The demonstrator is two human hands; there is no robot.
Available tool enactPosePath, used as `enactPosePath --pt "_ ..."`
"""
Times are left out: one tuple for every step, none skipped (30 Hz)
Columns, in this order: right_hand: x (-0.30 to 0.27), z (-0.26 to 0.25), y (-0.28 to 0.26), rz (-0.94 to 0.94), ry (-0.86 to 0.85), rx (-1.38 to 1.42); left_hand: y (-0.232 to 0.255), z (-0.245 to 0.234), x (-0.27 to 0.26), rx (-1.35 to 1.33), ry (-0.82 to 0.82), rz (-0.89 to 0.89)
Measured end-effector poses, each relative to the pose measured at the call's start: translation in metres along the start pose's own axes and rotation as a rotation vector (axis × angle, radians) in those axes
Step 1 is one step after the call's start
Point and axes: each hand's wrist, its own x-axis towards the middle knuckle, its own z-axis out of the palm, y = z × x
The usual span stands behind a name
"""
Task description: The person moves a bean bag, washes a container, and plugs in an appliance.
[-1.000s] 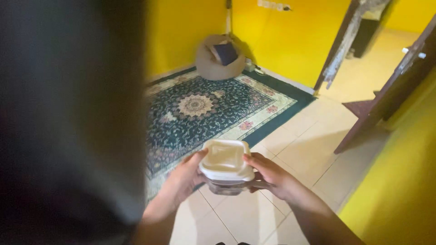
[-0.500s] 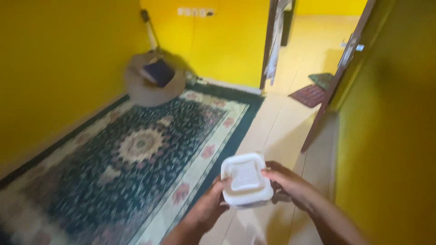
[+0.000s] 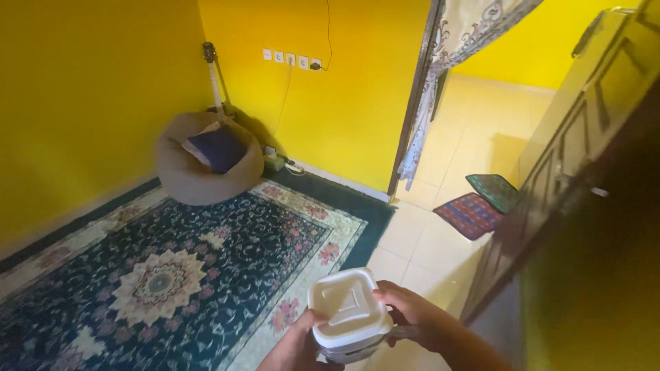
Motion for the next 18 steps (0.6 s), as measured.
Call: enactPosePath --pt "0.019 -0.016 0.008 0.046 0.004 0.078 0.014 0.001 0.018 -0.084 -0.04 0.072" --pt "0.038 -0.031 0.016 0.092 0.008 0.156 0.027 0.002 0.035 -0.168 -0.08 0.144" --pt "0.053 -0.047 0.026 0.088 0.018 0.163 0.036 -0.013 0.067 -0.159 -0.083 0.135" --pt "0.068 -0.063 0.036 0.056 0.037 0.132 0.045 -0.029 0.1 -0.129 -0.163 0.097" --pt "0.082 -0.078 0.043 0.027 0.066 0.111 0.059 -0.043 0.131 -0.095 -0.244 0.045" --pt "0.095 -0.092 0.046 0.026 0.087 0.128 0.076 -0.051 0.16 -0.081 -0.247 0.023" --pt "0.103 -0.111 0.048 0.023 0.136 0.105 0.09 -0.053 0.193 -0.112 -0.273 -0.117" --pt "0.11 -0.131 0.05 0.022 0.185 0.082 0.104 -0.054 0.225 -0.143 -0.294 -0.258" --pt "0.118 -0.148 0.05 0.024 0.216 0.086 0.112 -0.063 0.263 -0.129 -0.311 -0.28" --pt "0.125 -0.166 0.05 0.12 0.287 0.151 0.119 -0.071 0.301 -0.052 -0.25 -0.322" --pt "0.129 -0.185 0.051 0.212 0.364 0.218 0.125 -0.075 0.342 0.031 -0.195 -0.361" --pt "0.134 -0.212 0.08 0.21 0.401 0.223 0.138 -0.061 0.368 0.052 -0.218 -0.382" --pt "0.136 -0.238 0.108 0.187 0.42 0.342 0.151 -0.045 0.394 0.104 -0.215 -0.384" --pt "0.137 -0.264 0.136 0.159 0.437 0.461 0.161 -0.03 0.42 0.156 -0.213 -0.385" --pt "0.141 -0.289 0.148 0.155 0.471 0.462 0.168 -0.021 0.45 0.173 -0.237 -0.402" --pt "0.143 -0.313 0.161 0.089 0.493 0.472 0.173 -0.011 0.481 0.214 -0.261 -0.383" --pt "0.141 -0.338 0.173 0.03 0.507 0.477 0.173 -0.001 0.51 0.243 -0.283 -0.362" --pt "0.149 -0.357 0.158 0.034 0.533 0.473 0.183 0.01 0.536 0.249 -0.305 -0.376"
